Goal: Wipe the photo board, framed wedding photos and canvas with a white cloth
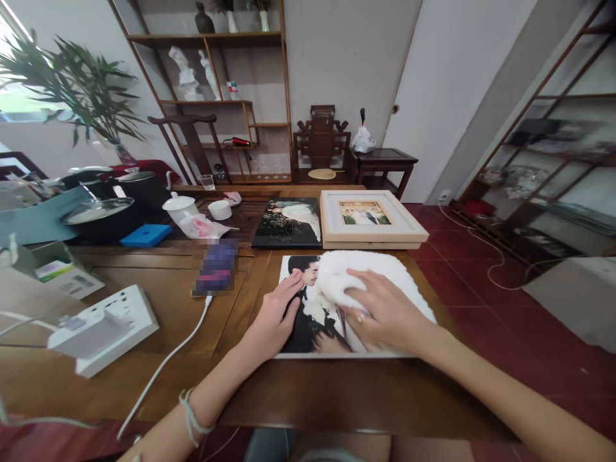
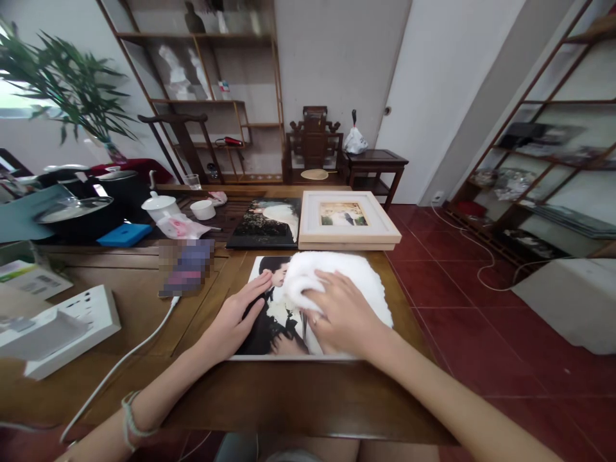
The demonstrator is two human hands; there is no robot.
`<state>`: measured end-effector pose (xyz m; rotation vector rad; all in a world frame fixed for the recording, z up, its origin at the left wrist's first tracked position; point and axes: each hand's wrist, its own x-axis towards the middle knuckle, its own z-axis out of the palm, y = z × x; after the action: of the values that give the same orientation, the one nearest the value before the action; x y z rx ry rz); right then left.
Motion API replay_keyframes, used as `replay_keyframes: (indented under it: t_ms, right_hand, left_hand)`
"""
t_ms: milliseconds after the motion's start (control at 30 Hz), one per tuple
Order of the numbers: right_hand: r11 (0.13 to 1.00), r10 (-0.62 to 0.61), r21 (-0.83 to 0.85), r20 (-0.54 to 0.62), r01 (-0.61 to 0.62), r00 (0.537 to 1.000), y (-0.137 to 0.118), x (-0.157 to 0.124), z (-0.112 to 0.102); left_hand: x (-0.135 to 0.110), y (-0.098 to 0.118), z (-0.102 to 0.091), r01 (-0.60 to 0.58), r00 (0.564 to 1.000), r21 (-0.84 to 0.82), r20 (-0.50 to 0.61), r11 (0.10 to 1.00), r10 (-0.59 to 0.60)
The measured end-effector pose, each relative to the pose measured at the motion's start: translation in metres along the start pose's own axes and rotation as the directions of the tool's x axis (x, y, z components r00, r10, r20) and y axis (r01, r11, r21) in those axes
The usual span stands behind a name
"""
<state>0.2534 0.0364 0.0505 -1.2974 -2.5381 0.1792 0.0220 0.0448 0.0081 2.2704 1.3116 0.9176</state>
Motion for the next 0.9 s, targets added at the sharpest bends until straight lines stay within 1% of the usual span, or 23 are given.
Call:
replay_keyframes:
  t_ms: [67,167,233,300,433,533,600,700,800,833,900]
  right_hand:
    - [0.999,0.017,-0.027,-0.016,-0.017,1.0,0.008,0.02,0.002]
    - [0.999,-0.01,-0.032,-0.016,0.01,1.0,0.007,0.038,0.006]
    - [0.999,-0.029,-0.02,-0.008,0.029,1.0,-0.001,0.042,0.009]
    - [0.999,-0.049,-0.003,0.016,0.049,0.999,-0.011,0.039,0.012]
    - [0.987,-0.155,0.06,0.077,0.151,0.985,-0.036,0.021,0.015]
    - [0.961,-0.264,0.116,0.124,0.25,0.957,-0.054,0.001,0.013]
    - [0.949,-0.301,0.147,0.167,0.278,0.939,-0.062,-0.014,0.009]
    - [0.953,-0.282,0.179,0.239,0.244,0.929,-0.066,-0.032,0.003]
    - [0.968,-0.224,0.175,0.276,0.181,0.934,-0.058,-0.048,-0.002]
    - [0.974,-0.197,0.164,0.264,0.158,0.944,-0.053,-0.053,-0.003]
    - [0.988,-0.125,0.113,0.191,0.105,0.974,-0.039,-0.062,-0.003]
  left_hand:
    - [0.0,0.0,0.0,-0.006,1.0,-0.006,-0.007,1.0,0.006]
    - [-0.001,0.0,0.0,0.011,1.0,-0.033,-0.009,0.999,-0.011]
    - [-0.002,0.001,0.0,0.044,0.999,-0.07,-0.027,0.997,-0.046]
    - [-0.003,0.003,-0.001,0.08,0.994,-0.124,-0.071,0.989,-0.089]
    - [-0.005,0.006,-0.003,0.121,0.978,-0.236,-0.139,0.964,-0.157]
    - [-0.005,0.005,-0.003,0.146,0.974,-0.262,-0.131,0.954,-0.185]
    - [-0.005,0.005,-0.003,0.142,0.977,-0.246,-0.121,0.959,-0.176]
    - [-0.005,0.004,-0.002,0.104,0.988,-0.164,-0.096,0.981,-0.121]
    - [-0.003,0.005,-0.001,0.06,0.997,-0.045,-0.051,0.997,-0.062]
    - [-0.003,0.005,-0.001,0.044,0.998,-0.015,-0.042,0.999,-0.044]
    - [-0.002,0.004,-0.001,0.011,1.0,0.021,-0.028,1.0,-0.011]
